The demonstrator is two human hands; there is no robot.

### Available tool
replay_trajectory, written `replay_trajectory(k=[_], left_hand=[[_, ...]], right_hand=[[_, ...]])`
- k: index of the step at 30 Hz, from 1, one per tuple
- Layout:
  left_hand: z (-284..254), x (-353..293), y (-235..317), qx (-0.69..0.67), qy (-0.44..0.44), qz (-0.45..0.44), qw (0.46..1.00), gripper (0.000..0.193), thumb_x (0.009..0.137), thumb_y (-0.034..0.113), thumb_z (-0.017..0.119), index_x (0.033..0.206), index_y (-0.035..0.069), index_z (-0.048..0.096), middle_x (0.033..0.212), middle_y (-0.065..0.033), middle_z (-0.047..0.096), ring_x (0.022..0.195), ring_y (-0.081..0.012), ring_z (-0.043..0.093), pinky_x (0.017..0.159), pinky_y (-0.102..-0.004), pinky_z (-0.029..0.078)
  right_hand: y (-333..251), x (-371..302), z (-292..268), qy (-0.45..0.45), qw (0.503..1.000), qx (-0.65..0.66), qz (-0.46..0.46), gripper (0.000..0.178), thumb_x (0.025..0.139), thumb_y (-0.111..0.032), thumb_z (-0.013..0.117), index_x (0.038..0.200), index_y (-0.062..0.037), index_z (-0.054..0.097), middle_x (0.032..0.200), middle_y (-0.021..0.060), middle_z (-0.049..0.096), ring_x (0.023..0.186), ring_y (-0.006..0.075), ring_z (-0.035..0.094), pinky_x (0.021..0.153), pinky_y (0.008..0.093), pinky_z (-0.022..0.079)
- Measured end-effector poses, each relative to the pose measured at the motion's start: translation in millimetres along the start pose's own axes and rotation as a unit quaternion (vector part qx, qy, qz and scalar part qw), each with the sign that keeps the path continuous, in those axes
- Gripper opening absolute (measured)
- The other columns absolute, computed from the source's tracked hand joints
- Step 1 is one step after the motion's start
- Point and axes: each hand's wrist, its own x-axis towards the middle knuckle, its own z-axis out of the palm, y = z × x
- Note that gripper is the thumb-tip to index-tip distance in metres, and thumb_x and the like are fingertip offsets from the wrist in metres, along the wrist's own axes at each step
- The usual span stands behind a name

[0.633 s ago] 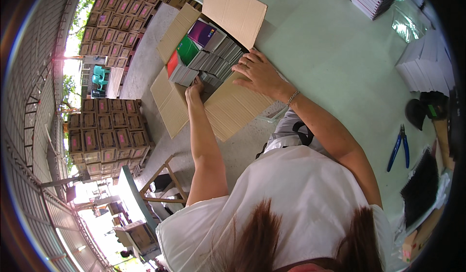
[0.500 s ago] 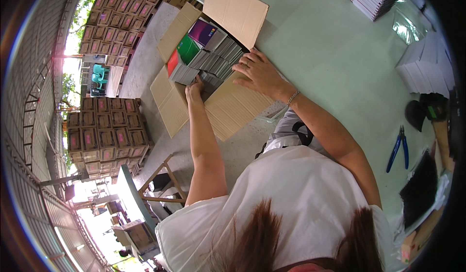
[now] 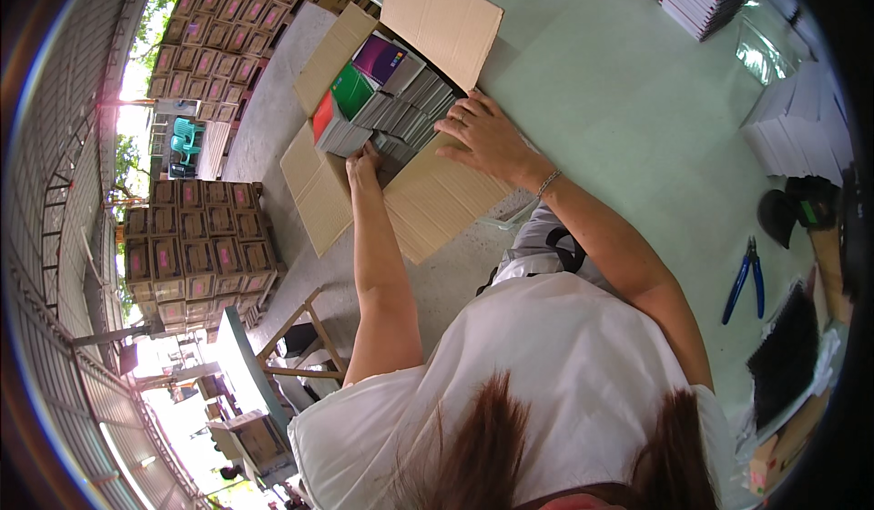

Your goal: The person uses blue pliers to clip the spiral binding of a stack of notebooks and then places the notebooks into a cardboard box.

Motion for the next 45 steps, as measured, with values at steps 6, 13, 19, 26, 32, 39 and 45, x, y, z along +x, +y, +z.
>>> replay_trajectory(k=[6,13,19,26,32,39,45], left_hand=[[-2.9,14.1,9.2,0.019,0.008,0.013,1.0,0.05,0.104,0.033,0.044,0.134,-0.006,0.054,0.143,-0.0169,0.056,0.131,-0.0223,0.055,0.113,-0.0309,0.039],[-4.5,25.5,15.1,0.048,0.011,0.029,0.998,0.053,0.104,0.034,0.045,0.137,-0.007,0.053,0.146,-0.0173,0.055,0.133,-0.021,0.054,0.114,-0.0279,0.038],[-4.3,24.8,15.3,-0.002,0.007,0.017,1.0,0.05,0.103,0.029,0.049,0.137,-0.008,0.05,0.146,-0.0208,0.053,0.137,-0.0244,0.048,0.116,-0.0324,0.038],[8.1,-16.1,6.5,-0.038,0.032,0.026,0.998,0.045,0.102,0.022,0.049,0.136,-0.008,0.049,0.143,-0.0229,0.052,0.135,-0.0297,0.05,0.113,-0.0386,0.042],[19.7,-70.2,-28.3,-0.082,0.079,0.025,0.993,0.041,0.102,0.016,0.049,0.135,-0.009,0.048,0.141,-0.0247,0.052,0.132,-0.0343,0.051,0.11,-0.044,0.045],[28.6,-125.1,-47.8,-0.112,0.1,0.029,0.988,0.038,0.101,0.009,0.049,0.134,-0.009,0.047,0.138,-0.0268,0.051,0.129,-0.0396,0.052,0.107,-0.0502,0.049],[15.5,-152.6,-27.6,-0.131,-0.013,0.009,0.991,0.041,0.099,0.008,0.052,0.136,-0.005,0.043,0.143,-0.0274,0.043,0.137,-0.043,0.042,0.113,-0.0582,0.039]], right_hand=[[0.9,0.2,0.6,0.003,1.0,-0.004,-0.002,0.05,0.1,-0.052,0.051,0.125,-0.0103,0.065,0.12,0.0067,0.061,0.128,0.024,0.047,0.121,0.0441,0.024],[0.2,-0.4,-2.9,-0.006,1.0,0.008,0.003,0.051,0.1,-0.052,0.051,0.127,-0.0099,0.065,0.121,0.007,0.061,0.129,0.0243,0.046,0.121,0.0439,0.024],[1.4,-0.6,-2.3,-0.01,1.0,0.004,0.004,0.052,0.1,-0.052,0.05,0.127,-0.0098,0.065,0.121,0.0071,0.061,0.129,0.0243,0.046,0.121,0.0438,0.023],[-2.1,1.6,-2.5,0.005,1.0,0.013,-0.001,0.052,0.1,-0.052,0.051,0.126,-0.0099,0.065,0.122,0.0068,0.061,0.129,0.0237,0.047,0.121,0.0439,0.024],[0.7,0.1,1.1,0.003,1.0,0.018,0.002,0.054,0.099,-0.053,0.051,0.125,-0.0086,0.067,0.125,0.0115,0.065,0.13,0.0269,0.048,0.12,0.0436,0.025],[1.3,0.8,0.2,0.009,1.0,0.011,0.005,0.052,0.099,-0.053,0.052,0.124,-0.0099,0.066,0.12,0.0072,0.062,0.128,0.0247,0.048,0.12,0.0442,0.024],[-13.4,7.7,-1.6,-0.019,1.0,-0.005,0.001,0.052,0.099,-0.051,0.052,0.125,-0.0089,0.065,0.118,0.011,0.066,0.125,0.026,0.052,0.117,0.0434,0.028]])
